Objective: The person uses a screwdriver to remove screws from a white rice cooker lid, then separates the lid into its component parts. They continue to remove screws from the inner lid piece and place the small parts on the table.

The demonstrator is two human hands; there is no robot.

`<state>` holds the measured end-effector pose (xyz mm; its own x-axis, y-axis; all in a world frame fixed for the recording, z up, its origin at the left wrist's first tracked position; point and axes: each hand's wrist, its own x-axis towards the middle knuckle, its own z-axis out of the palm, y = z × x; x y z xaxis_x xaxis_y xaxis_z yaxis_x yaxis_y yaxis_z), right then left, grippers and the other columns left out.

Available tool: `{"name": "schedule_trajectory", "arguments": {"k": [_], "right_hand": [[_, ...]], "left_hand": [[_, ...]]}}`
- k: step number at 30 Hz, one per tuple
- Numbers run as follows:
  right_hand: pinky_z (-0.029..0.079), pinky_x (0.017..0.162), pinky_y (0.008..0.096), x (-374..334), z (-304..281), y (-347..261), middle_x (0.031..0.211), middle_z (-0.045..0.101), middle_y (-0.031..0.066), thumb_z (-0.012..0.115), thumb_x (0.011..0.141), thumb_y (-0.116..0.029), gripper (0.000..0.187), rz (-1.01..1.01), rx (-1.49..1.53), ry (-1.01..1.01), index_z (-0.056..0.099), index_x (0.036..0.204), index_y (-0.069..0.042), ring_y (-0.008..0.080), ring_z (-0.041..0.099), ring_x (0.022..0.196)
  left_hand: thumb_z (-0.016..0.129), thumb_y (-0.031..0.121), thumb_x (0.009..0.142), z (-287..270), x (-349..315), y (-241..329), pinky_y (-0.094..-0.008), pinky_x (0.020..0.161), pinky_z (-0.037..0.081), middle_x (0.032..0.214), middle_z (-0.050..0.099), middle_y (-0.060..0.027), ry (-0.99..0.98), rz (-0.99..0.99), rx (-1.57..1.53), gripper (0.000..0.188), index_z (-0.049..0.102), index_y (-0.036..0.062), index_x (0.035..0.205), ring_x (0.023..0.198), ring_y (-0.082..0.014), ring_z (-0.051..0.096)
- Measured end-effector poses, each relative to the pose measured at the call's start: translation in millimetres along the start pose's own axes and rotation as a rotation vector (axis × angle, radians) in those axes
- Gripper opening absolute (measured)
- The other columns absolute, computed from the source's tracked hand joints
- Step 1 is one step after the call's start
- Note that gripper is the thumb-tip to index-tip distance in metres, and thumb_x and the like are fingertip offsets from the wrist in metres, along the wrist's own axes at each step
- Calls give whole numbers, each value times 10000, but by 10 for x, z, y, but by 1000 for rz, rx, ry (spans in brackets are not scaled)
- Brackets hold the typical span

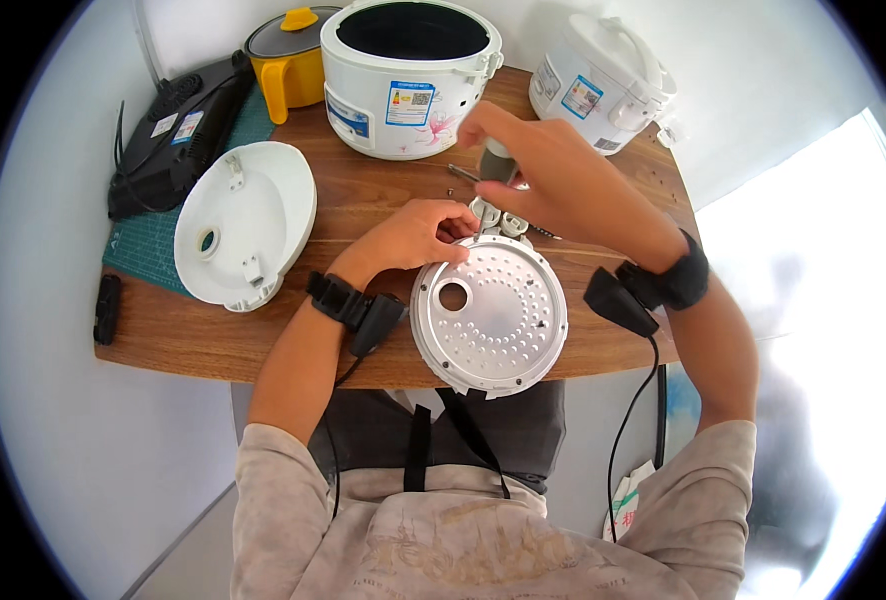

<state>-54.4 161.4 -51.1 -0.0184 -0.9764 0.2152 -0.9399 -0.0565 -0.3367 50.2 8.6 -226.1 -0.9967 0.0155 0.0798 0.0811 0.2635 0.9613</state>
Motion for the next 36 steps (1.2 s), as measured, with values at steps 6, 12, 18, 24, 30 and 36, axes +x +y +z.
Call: {"name": "schedule_trajectory", "arguments": {"k": [6, 12, 18, 24, 30, 36], "right_hand": [[508, 662, 371, -204, -129, -26, 884, 673, 132, 670, 839, -45, 273, 58, 169, -96, 548, 1082, -56, 302, 650, 736], [505, 660, 379, -348, -115, -123, 865, 665, 142, 692, 860, -123, 217, 63, 61, 43, 579, 1028, -46, 320, 638, 727], [507, 626, 351, -754, -134, -74, 770, 675, 129, 715, 893, -211, 253, 416, 41, 156, 617, 1045, -32, 256, 656, 651], [516, 637, 296, -1199, -39, 250, 732, 678, 72, 719, 901, -204, 220, 666, 248, 137, 659, 1024, -33, 139, 651, 637], [487, 620, 252, -1402, 99, 314, 800, 705, 46, 707, 904, -129, 198, 788, 437, 98, 694, 1060, -9, 85, 587, 640], [500, 643, 293, -1452, 207, 151, 874, 727, 127, 707, 888, -151, 245, 553, 186, 139, 696, 1097, -23, 185, 597, 635]], "left_hand": [[787, 39, 805, -1, 13, 48, -316, 921, 551, 1089, 697, -105, -22, -12, 7, 412, 672, 21, 1200, 1016, -179, 660], [771, 52, 833, -16, -6, 44, -303, 955, 538, 1109, 652, -76, -41, 4, 53, 370, 680, 17, 1190, 1031, -180, 650], [761, 56, 833, 2, 3, 55, -293, 946, 544, 1122, 643, -70, -29, -3, 94, 360, 700, 45, 1188, 1029, -178, 646], [773, 56, 814, 5, 16, -3, -298, 922, 563, 1073, 667, -74, -5, 11, 53, 340, 715, 35, 1149, 1003, -175, 662], [789, 63, 811, 14, 27, 32, -296, 919, 560, 1092, 697, -69, 0, -7, 58, 347, 717, 37, 1150, 969, -165, 667], [771, 72, 835, -3, 7, 36, -295, 926, 543, 1111, 695, -70, 1, -44, 105, 322, 716, 35, 1150, 996, -160, 661]]}}
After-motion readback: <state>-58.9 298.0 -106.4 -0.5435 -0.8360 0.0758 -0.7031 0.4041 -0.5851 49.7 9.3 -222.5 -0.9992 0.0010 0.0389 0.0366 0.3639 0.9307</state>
